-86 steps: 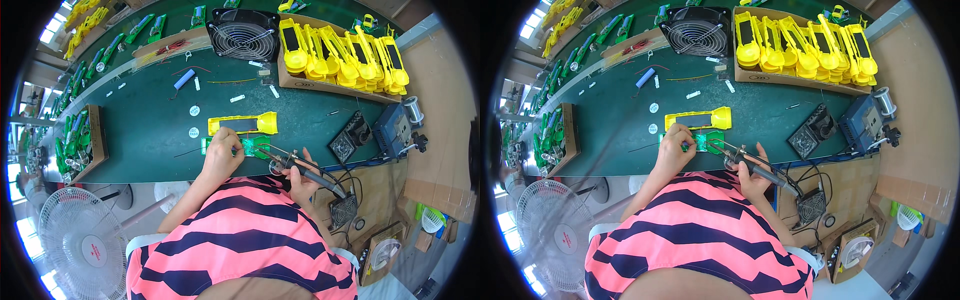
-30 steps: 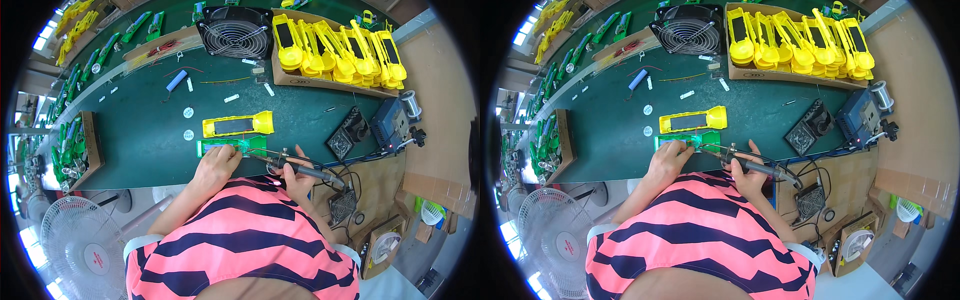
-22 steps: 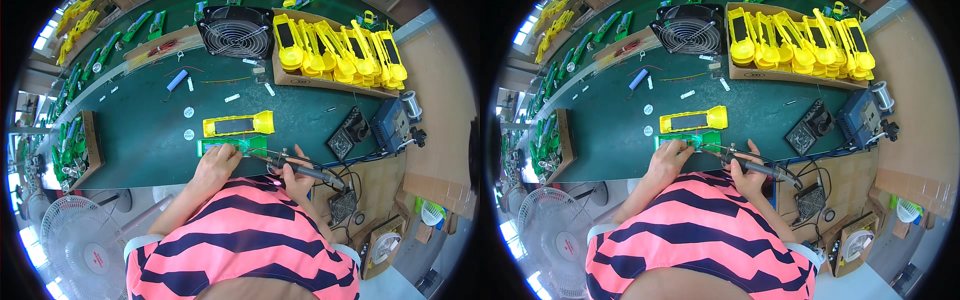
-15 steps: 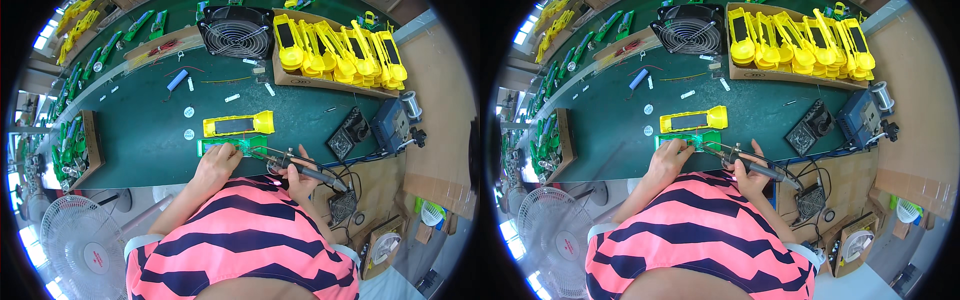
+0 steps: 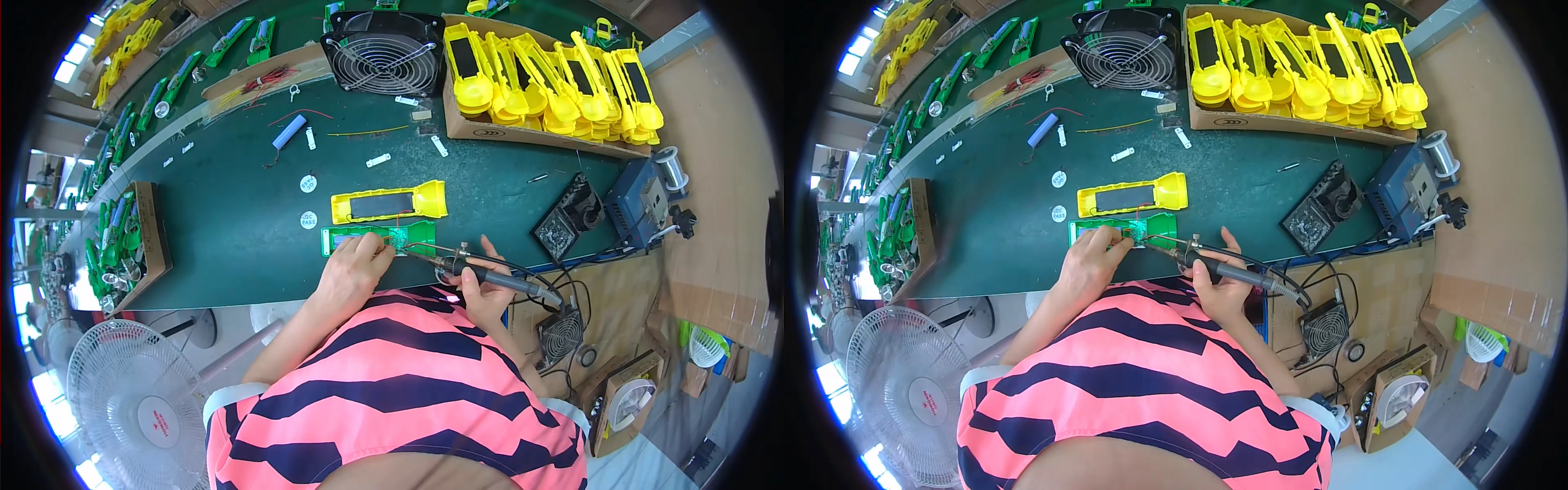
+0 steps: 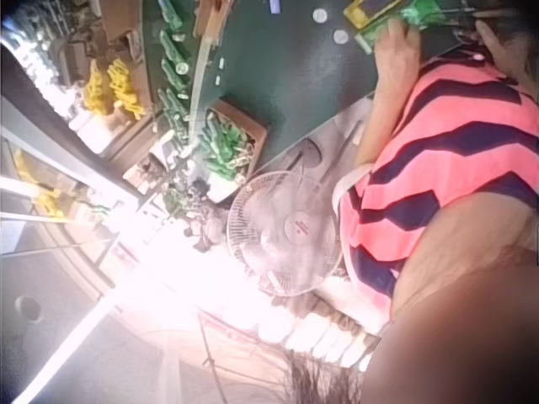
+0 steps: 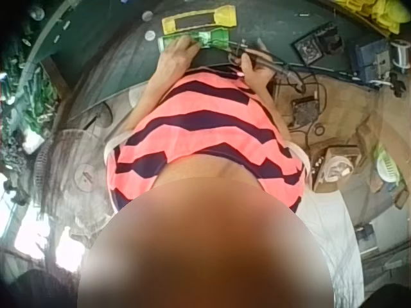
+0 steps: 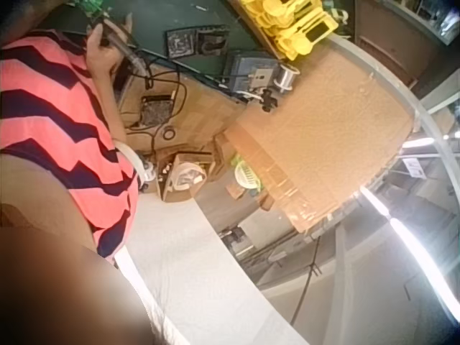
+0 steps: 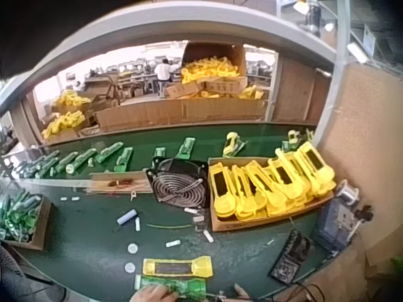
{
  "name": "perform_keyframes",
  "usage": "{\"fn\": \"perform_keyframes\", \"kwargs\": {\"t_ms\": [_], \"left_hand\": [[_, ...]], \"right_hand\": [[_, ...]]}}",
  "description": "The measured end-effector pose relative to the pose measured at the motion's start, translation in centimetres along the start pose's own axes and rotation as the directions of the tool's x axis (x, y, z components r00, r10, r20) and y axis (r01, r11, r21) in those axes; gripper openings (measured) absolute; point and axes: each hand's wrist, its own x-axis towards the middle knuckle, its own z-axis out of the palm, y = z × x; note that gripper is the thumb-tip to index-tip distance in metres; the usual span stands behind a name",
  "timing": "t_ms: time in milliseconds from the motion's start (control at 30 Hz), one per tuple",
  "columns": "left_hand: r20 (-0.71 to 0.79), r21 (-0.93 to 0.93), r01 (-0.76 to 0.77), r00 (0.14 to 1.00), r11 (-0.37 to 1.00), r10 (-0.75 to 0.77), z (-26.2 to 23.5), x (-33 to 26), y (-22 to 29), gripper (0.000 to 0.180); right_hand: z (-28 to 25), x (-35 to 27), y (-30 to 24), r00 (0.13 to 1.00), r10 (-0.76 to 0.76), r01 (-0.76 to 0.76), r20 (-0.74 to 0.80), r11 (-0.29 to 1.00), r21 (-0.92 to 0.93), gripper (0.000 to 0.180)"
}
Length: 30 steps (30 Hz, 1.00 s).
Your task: Soldering electrical components onto circuit boards for light fixtures at an assembly line.
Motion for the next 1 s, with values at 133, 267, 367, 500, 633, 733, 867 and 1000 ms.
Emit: {"fn": "perform_keyframes", "kwargs": {"t_ms": [133,267,367,500,633,733,867,1000], "left_hand": [[0.001,-0.011,0.004,1.000,1.000,-0.004,-0.1,0.1,0.0,0.021],[-0.002,-0.026,0.005,1.000,1.000,-0.005,-0.2,0.1,-0.1,0.022],[-0.002,-0.035,0.002,1.000,0.999,-0.002,-0.2,0.1,-0.1,0.022],[-0.003,-0.021,0.000,1.000,1.000,-0.001,-0.1,-0.1,-0.1,0.022],[-0.002,-0.019,0.000,1.000,1.000,0.000,0.0,-0.1,-0.1,0.023],[0.016,-0.014,0.011,1.000,1.000,-0.011,0.0,-0.1,0.0,0.022],[-0.012,0.007,0.027,1.000,1.000,-0.027,-0.1,0.3,0.4,0.021],[-0.259,-0.029,0.173,0.950,0.984,-0.175,-0.6,1.5,-2.0,0.026]], "right_hand": [[0.1,-0.3,-0.5,0.993,0.117,-0.110,-0.030,0.981,0.160,0.018],[0.2,-0.3,-1.0,0.934,0.357,-0.331,-0.027,0.889,0.317,0.018],[0.1,-0.2,-1.0,0.950,0.307,-0.276,-0.053,0.907,0.319,0.016],[0.1,-0.3,-0.7,0.965,0.253,-0.229,-0.066,0.940,0.252,0.015],[0.2,-0.3,-1.3,0.945,0.307,-0.253,-0.111,0.903,0.348,0.016],[-0.3,-0.3,-0.8,0.948,0.288,-0.227,-0.137,0.912,0.342,0.017],[-1.2,0.3,-0.4,0.969,0.160,-0.102,-0.187,0.952,0.289,0.020],[-2.3,0.4,0.1,0.950,0.130,-0.090,-0.284,0.985,0.149,0.021]]}}
